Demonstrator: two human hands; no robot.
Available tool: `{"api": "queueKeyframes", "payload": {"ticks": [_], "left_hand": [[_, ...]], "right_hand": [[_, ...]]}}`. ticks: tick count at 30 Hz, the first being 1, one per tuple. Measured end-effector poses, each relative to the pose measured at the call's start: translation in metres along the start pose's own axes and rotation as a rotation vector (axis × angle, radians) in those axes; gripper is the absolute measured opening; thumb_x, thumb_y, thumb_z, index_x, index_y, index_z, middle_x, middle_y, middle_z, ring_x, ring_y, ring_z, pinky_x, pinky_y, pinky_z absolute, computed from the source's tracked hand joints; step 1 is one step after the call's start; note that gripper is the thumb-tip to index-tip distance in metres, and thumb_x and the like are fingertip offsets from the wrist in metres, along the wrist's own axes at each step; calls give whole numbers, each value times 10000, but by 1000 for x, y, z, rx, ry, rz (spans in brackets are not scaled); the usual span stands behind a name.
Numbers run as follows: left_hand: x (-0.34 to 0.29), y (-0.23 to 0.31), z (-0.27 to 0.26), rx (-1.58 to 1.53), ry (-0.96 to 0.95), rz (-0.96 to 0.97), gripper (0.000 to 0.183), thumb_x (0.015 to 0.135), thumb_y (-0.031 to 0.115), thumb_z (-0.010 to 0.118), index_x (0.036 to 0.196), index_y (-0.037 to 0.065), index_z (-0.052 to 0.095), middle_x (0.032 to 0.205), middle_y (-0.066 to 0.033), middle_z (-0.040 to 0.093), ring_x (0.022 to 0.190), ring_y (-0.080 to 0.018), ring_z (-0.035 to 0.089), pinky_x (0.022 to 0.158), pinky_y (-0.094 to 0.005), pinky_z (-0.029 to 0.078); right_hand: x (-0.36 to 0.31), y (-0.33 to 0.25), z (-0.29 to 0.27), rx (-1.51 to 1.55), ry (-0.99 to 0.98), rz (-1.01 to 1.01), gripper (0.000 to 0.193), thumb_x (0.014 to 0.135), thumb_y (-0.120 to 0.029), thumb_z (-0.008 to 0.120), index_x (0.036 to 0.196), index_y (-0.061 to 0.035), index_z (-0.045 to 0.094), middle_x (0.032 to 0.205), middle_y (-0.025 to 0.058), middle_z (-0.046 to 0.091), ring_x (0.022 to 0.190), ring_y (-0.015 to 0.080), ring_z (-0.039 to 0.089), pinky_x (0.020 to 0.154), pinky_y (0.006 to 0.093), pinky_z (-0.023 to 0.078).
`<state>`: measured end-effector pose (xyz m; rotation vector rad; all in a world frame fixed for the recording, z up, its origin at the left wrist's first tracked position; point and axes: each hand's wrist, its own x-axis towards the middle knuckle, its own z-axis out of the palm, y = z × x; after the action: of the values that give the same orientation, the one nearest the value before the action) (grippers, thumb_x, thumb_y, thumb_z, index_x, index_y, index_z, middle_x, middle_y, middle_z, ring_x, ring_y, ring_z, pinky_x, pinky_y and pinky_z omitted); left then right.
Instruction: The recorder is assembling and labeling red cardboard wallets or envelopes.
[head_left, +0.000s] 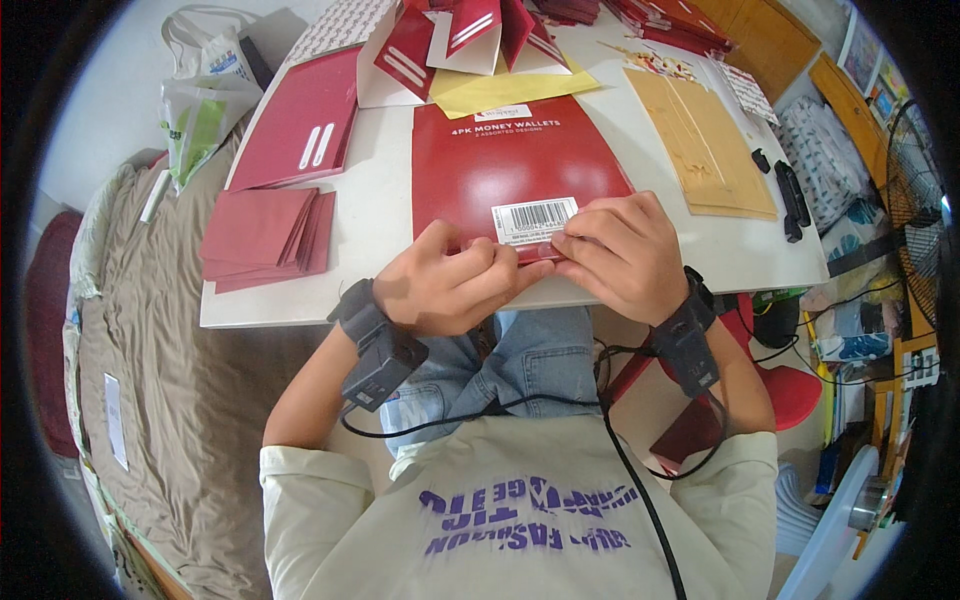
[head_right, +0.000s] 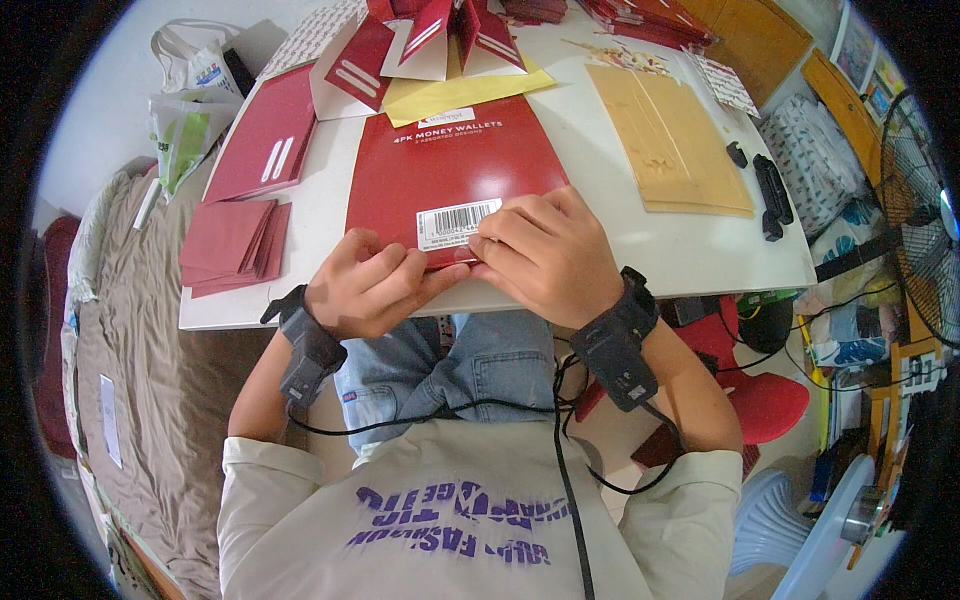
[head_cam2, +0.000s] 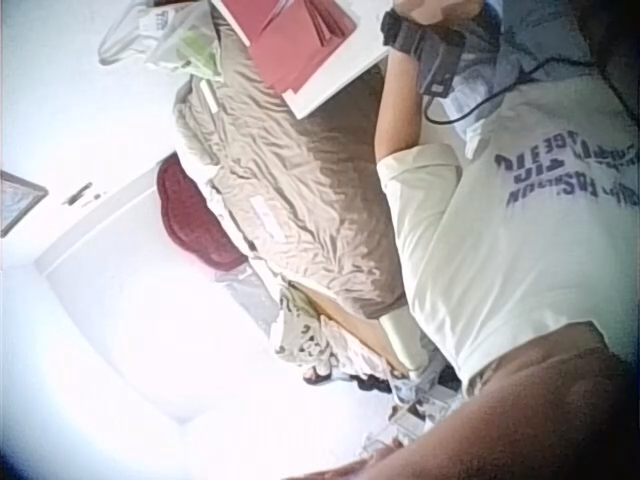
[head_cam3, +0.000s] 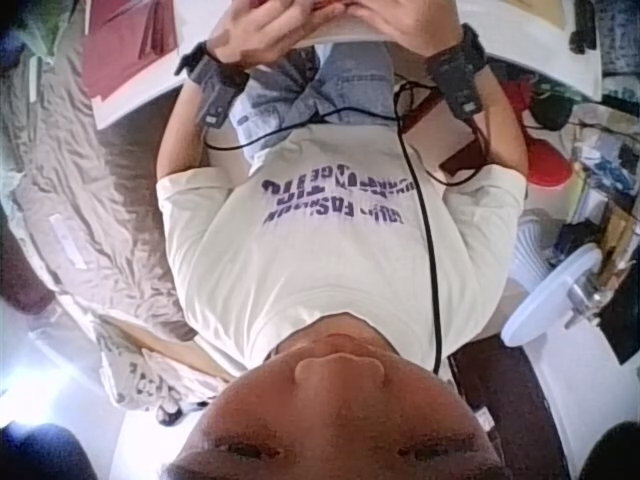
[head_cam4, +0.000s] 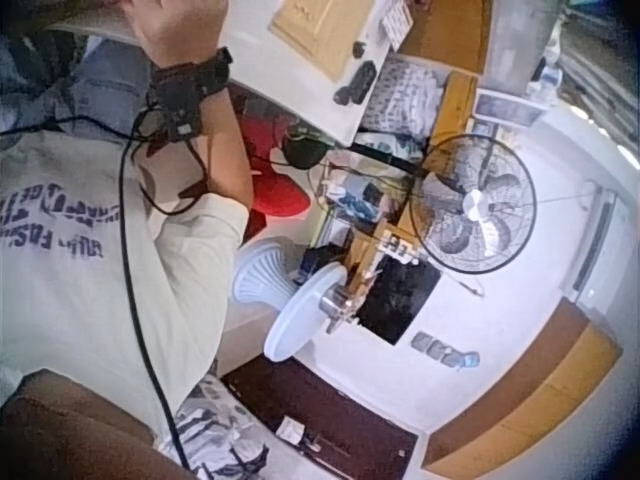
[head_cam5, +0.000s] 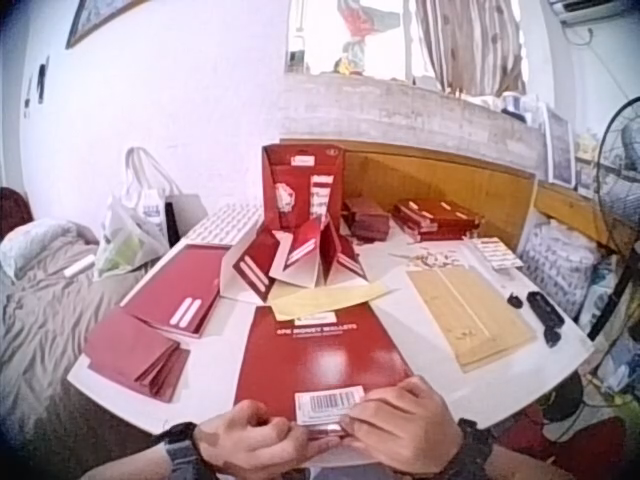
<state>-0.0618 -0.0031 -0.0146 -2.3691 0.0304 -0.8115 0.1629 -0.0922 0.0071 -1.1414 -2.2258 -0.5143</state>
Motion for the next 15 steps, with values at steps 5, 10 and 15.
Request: {"api": "queueKeyframes", "payload": {"ticks": [5, 10, 15], "left_hand": [[0, -3, -5, -45, 2, -9, 446, 809, 170, 650, 1253, 165, 609, 895, 1, 457, 783, -110, 493, 605, -265, 426], [-5, -5, 0, -87, 42, -2, 414, 792, 176, 645, 1198, 152, 572, 928, -1, 517, 814, -114, 529, 614, -278, 442], [-5, -7, 3, -87, 58, 30, 444, 797, 184, 650, 1221, 152, 522, 925, 4, 536, 813, -114, 541, 631, -273, 442]], "right_hand": [[-5, 4, 2, 16, 85, -135, 190, 696, -147, 714, 880, -112, 680, 939, -19, 616, 861, 143, 595, 722, 311, 458], [-5, 6, -1, -64, 13, -264, 240, 709, -112, 693, 949, -109, 702, 993, 8, 632, 880, 153, 603, 709, 307, 478], [-7, 11, -8, -133, -25, -351, 210, 741, -117, 665, 948, -85, 689, 1004, 39, 648, 897, 167, 600, 713, 306, 487]]}}
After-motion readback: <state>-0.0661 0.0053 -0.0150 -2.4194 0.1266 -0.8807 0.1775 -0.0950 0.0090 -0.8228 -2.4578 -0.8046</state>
